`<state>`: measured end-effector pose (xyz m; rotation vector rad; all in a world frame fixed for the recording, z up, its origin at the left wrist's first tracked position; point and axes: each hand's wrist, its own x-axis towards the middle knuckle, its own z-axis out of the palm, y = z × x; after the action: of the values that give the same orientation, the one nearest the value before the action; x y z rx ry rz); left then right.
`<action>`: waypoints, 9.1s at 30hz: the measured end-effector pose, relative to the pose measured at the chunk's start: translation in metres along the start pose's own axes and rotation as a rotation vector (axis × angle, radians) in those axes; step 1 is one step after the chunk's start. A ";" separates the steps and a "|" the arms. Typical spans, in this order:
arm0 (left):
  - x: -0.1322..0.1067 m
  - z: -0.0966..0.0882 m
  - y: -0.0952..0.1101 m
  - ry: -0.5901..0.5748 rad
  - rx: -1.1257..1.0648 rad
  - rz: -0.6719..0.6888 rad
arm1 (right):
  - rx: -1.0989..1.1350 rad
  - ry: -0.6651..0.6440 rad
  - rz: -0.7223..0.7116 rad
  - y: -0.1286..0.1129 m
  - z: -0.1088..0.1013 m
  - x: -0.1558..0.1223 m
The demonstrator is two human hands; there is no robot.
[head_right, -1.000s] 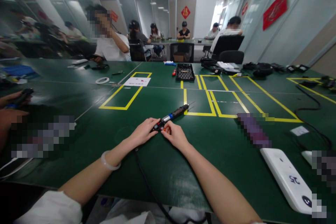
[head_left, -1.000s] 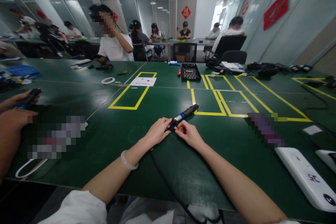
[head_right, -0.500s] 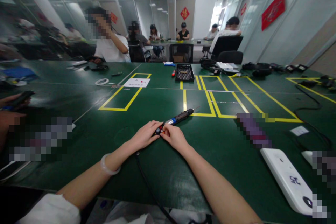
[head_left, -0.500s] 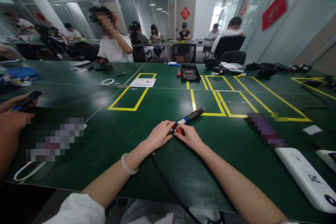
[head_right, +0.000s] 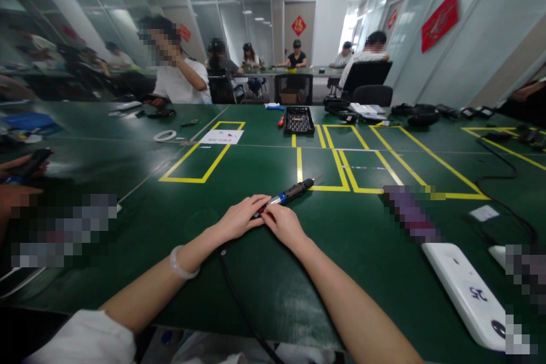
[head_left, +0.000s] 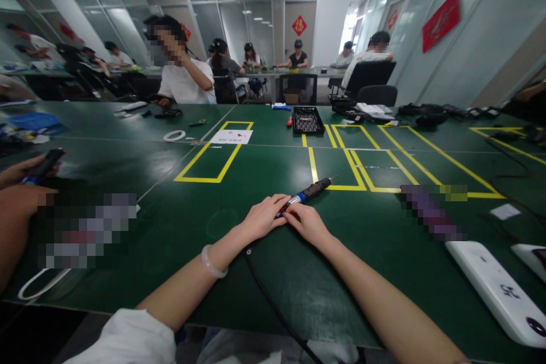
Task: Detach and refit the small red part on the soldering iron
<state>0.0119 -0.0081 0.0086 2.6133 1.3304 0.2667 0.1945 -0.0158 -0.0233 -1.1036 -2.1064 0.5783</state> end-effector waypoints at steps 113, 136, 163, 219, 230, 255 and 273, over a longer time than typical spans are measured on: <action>-0.007 -0.011 -0.023 0.134 -0.542 -0.073 | 0.534 -0.057 0.172 0.013 0.003 -0.001; -0.087 -0.062 -0.209 0.131 0.169 -1.007 | 0.487 -0.083 0.178 0.009 0.006 0.000; -0.009 0.000 -0.014 0.084 -0.040 -0.140 | 0.136 0.040 -0.029 0.002 0.001 -0.001; -0.031 -0.029 -0.085 0.028 0.148 -0.251 | -0.120 -0.020 -0.035 0.001 -0.006 -0.003; -0.094 -0.062 -0.219 0.036 0.190 -0.685 | -0.062 -0.068 0.043 0.006 0.002 -0.002; -0.053 -0.049 -0.111 0.322 -0.226 -0.447 | -0.076 -0.085 0.042 0.003 0.002 -0.002; -0.012 -0.007 -0.007 0.072 -0.778 -0.072 | 0.180 -0.059 0.026 0.002 -0.002 -0.004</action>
<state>-0.0024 -0.0135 0.0127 1.9110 1.0454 0.7067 0.1987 -0.0180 -0.0250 -1.0239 -2.0464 0.8051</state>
